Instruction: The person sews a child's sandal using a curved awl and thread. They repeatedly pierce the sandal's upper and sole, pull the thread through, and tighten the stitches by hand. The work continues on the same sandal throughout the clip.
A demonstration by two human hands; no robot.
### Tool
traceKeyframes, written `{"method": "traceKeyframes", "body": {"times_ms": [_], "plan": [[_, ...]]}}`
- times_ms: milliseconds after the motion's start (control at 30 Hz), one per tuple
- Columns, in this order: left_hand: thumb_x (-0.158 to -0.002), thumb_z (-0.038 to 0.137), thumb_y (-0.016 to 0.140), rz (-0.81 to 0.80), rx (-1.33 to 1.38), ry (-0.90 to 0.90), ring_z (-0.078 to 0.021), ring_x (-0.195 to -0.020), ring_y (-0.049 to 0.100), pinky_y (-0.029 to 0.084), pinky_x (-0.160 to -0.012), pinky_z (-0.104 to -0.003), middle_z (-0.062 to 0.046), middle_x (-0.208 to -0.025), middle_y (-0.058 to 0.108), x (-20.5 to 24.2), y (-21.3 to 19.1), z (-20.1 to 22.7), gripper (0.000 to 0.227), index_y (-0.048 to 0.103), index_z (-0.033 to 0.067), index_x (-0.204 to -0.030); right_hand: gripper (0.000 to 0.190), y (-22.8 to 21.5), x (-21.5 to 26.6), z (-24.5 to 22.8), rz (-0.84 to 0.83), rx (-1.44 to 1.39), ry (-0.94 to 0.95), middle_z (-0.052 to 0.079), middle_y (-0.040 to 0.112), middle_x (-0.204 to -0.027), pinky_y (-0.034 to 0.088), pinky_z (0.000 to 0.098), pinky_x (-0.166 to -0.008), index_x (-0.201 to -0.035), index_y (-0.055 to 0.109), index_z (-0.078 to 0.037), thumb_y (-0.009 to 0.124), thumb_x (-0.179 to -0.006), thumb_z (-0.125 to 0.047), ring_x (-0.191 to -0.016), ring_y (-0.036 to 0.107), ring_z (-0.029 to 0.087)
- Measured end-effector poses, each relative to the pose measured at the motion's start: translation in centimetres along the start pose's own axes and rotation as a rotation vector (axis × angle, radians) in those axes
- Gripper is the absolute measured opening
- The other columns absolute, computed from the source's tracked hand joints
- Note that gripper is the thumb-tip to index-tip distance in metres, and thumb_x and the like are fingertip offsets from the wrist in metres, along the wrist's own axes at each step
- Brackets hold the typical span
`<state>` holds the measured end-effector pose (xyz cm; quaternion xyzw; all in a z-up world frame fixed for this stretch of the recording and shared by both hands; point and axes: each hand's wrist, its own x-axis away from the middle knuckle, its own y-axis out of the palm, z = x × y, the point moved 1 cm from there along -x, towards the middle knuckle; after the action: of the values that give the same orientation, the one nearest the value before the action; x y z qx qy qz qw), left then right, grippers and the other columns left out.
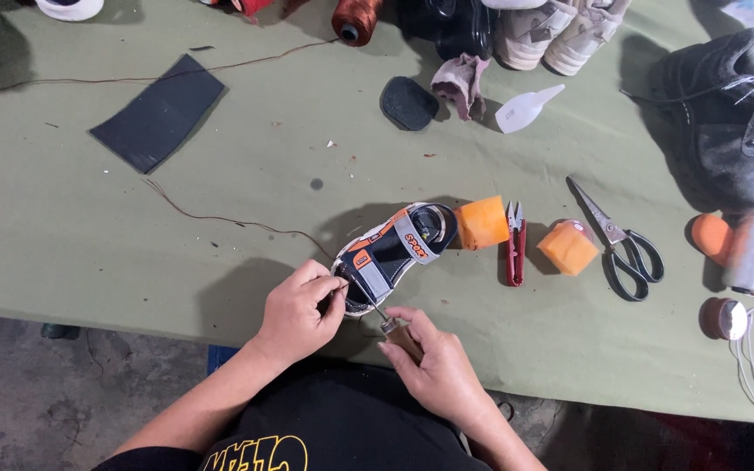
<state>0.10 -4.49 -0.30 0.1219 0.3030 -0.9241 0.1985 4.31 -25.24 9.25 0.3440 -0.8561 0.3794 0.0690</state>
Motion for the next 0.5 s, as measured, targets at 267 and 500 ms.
{"method": "traceKeyframes", "body": {"times_ms": [267,500], "plan": [[-0.089,0.017,0.067,-0.096,0.153,-0.23,-0.0104,-0.058,0.057,0.046,-0.054,-0.026,0.004,-0.086,0.066,-0.6,-0.5,-0.5,0.012,0.077,0.0121,-0.09,0.038,-0.5,-0.1,-0.2,-0.062,0.075,0.092,-0.003,0.049,-0.057,0.04,0.0307,-0.055,-0.133,0.058,-0.02,0.068,-0.097,-0.025,-0.051,0.043,0.016],[-0.091,0.012,0.068,-0.19,0.413,-0.452,-0.008,-0.057,0.047,0.039,-0.057,-0.024,0.002,-0.079,0.06,-1.3,-1.1,-0.9,0.012,0.077,0.0081,-0.083,0.039,-2.3,0.8,2.1,-0.103,0.209,0.099,-0.006,0.08,-0.083,0.055,0.0324,-0.061,-0.128,0.061,-0.026,0.071,-0.091,-0.031,-0.059,0.07,0.019]]}}
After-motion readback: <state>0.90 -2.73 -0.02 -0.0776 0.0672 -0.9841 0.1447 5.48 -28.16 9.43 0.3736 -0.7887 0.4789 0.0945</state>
